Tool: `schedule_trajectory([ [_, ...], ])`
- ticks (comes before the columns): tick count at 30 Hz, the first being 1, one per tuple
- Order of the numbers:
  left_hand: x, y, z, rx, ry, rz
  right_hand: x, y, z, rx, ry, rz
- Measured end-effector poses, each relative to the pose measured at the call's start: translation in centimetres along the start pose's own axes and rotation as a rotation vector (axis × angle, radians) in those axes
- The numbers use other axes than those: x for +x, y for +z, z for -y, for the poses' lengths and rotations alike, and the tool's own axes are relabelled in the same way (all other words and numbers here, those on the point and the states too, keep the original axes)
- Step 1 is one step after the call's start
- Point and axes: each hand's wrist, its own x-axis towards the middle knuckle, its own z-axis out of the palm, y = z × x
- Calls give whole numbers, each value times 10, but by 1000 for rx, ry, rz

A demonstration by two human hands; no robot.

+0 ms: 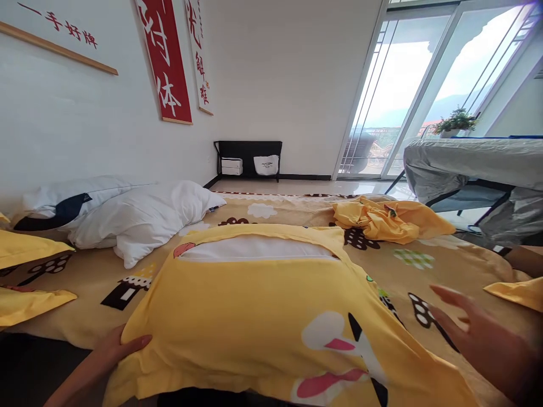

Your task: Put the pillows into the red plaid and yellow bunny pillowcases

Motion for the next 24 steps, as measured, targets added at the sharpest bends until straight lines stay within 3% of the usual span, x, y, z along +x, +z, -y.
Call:
schedule_trajectory([
  [2,-6,6,-2,-26,10,-26,14,7,70,-45,-351,-27],
  [4,-13,11,-3,-89,17,-24,17,33,130,-8,-636,-16],
  [6,-21,15,-1,-160,-3,-10,14,76,166,1,-758,-11],
  [7,-24,16,1,-192,-21,-12,12,100,172,-35,-774,57],
  [9,-28,18,8,-248,-42,-51,6,144,169,-128,-803,330],
  [11,-26,15,16,-250,-33,-107,-1,171,153,-154,-778,433],
  [14,-13,2,18,-92,32,-148,-11,176,132,-130,-789,367],
  [16,-6,-6,4,85,127,-291,-16,169,127,-131,-827,307],
  [18,-5,-3,-26,277,301,-531,-20,164,127,-151,-843,273],
  [20,-13,21,-69,466,580,-628,-22,165,129,-174,-837,253],
  [21,-20,41,-93,552,748,-546,-23,167,130,-185,-834,246],
  [24,-33,121,-157,932,1078,20,-22,169,130,-209,-836,242],
])
